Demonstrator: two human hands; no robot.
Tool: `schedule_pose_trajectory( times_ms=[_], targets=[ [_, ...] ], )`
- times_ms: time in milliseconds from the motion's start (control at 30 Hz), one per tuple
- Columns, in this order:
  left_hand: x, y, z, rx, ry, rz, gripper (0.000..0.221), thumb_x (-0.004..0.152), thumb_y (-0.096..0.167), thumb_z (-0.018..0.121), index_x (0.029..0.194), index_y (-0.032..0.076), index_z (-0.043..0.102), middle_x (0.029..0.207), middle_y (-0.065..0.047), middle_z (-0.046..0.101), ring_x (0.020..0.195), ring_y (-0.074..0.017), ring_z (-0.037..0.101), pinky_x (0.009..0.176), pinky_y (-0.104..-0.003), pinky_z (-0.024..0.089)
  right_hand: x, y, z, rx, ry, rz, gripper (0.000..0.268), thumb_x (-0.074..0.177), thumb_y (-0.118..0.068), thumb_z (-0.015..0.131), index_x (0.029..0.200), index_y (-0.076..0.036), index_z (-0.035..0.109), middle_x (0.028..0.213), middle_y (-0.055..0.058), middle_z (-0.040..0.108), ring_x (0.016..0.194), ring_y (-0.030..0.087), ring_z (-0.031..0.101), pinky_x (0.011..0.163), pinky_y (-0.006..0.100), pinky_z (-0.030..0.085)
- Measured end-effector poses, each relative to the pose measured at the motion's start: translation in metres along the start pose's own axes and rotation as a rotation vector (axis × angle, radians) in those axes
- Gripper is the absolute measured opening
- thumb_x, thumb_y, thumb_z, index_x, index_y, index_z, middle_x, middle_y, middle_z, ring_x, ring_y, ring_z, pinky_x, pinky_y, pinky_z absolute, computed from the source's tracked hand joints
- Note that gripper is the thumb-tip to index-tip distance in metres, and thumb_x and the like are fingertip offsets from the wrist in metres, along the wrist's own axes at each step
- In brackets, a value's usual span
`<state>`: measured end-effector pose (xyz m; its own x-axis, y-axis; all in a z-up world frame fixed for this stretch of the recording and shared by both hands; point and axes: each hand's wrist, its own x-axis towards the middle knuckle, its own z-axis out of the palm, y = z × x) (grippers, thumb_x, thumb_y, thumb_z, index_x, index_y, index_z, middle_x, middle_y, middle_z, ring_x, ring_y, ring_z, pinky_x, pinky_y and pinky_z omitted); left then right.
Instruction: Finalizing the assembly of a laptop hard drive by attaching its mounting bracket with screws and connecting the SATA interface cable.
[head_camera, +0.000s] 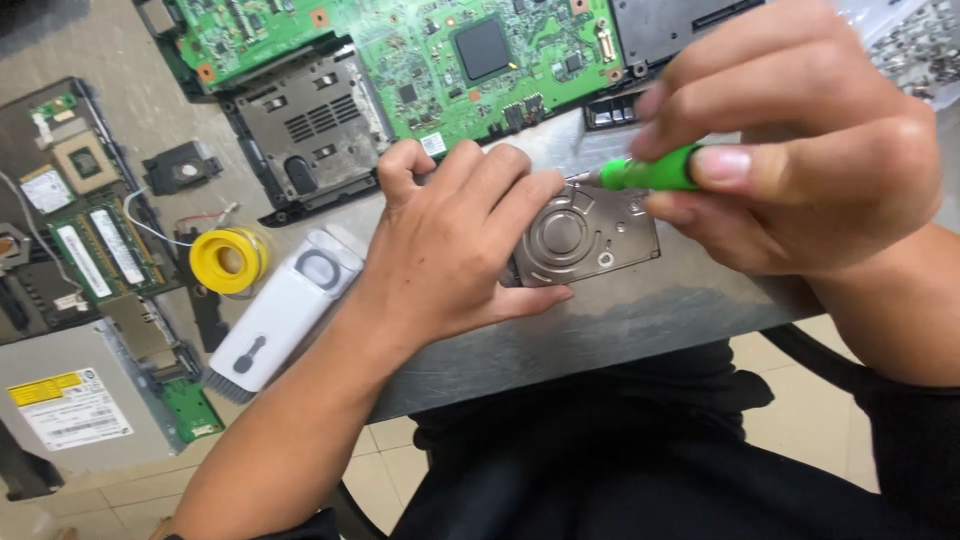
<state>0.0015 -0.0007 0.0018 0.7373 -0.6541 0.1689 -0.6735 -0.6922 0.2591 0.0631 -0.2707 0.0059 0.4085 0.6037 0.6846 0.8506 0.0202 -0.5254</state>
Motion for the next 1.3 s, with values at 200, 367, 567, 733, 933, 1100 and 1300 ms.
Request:
schedule_pose_trajectory(
  times_ms=[200,367,567,733,933,1100,1300],
  targets=[
    [-0.001,0.000,-0.001,0.025,0.006,0.010,0.085,0.076,0.082,0.080,0.126,0.015,0.063,0.114,-0.002,0.057,0.095,-0.0246,0.056,0.088,-0.042,0.023,0.008,0.000,0.007,0.040,0.057,-0.041,0.023,0.106,-0.014,0.064,0.115,0.000,0.048,0.110,0.031,0.064,0.097,0.049,0.071,0.088,0.055,0.065],
    [-0.001,-0.001,0.000,0.014,0.007,0.005,0.089,0.072,0.081,0.085,0.127,0.014,0.063,0.115,-0.002,0.057,0.097,-0.0246,0.057,0.088,-0.042,0.023,0.004,-0.001,0.004,-0.005,0.015,-0.029,0.027,0.109,-0.016,0.067,0.121,-0.006,0.045,0.108,0.029,0.067,0.087,0.040,0.071,0.084,0.052,0.056],
    [-0.002,-0.001,0.001,-0.027,0.004,-0.011,0.082,0.080,0.077,0.080,0.129,0.014,0.061,0.117,-0.003,0.057,0.100,-0.0260,0.056,0.088,-0.043,0.022,0.008,0.001,0.008,0.007,-0.021,-0.023,0.031,0.112,-0.012,0.067,0.131,-0.006,0.044,0.118,0.031,0.067,0.102,0.047,0.073,0.097,0.058,0.063],
    [-0.002,0.000,0.002,0.003,-0.027,-0.075,0.111,0.074,0.081,0.083,0.151,0.010,0.047,0.118,-0.004,0.058,0.104,-0.0271,0.053,0.091,-0.042,0.025,-0.002,-0.002,0.009,0.059,-0.025,0.072,0.027,0.107,-0.006,0.067,0.124,-0.003,0.046,0.115,0.032,0.072,0.096,0.042,0.073,0.092,0.052,0.051],
    [-0.008,-0.005,0.014,-0.491,0.242,-0.070,0.108,0.076,0.038,0.105,0.148,0.014,0.029,0.139,-0.011,0.060,0.124,-0.0217,0.066,0.104,-0.039,0.024,-0.035,0.012,-0.008,-0.040,0.378,0.298,0.025,0.114,-0.002,0.049,0.133,0.012,0.040,0.109,0.040,0.056,0.072,0.044,0.057,0.065,0.048,0.048],
    [-0.012,-0.007,0.014,-0.655,0.436,-0.010,0.107,0.084,0.026,0.102,0.153,0.020,0.021,0.131,-0.010,0.053,0.124,-0.0217,0.054,0.105,-0.034,0.050,-0.030,0.015,-0.024,-0.207,-0.064,0.363,0.038,0.103,0.000,0.073,0.135,-0.002,0.051,0.110,0.018,0.055,0.102,0.036,0.055,0.091,0.047,0.045],
    [-0.013,-0.004,0.009,-0.758,0.575,-0.034,0.097,0.079,0.037,0.099,0.147,0.022,0.031,0.121,-0.010,0.056,0.116,-0.0177,0.052,0.084,-0.030,0.061,0.001,0.001,-0.003,-0.350,-0.479,0.289,0.023,0.097,-0.023,0.082,0.107,-0.007,0.068,0.077,0.002,0.063,0.070,0.026,0.059,0.068,0.040,0.047]
  ],
)
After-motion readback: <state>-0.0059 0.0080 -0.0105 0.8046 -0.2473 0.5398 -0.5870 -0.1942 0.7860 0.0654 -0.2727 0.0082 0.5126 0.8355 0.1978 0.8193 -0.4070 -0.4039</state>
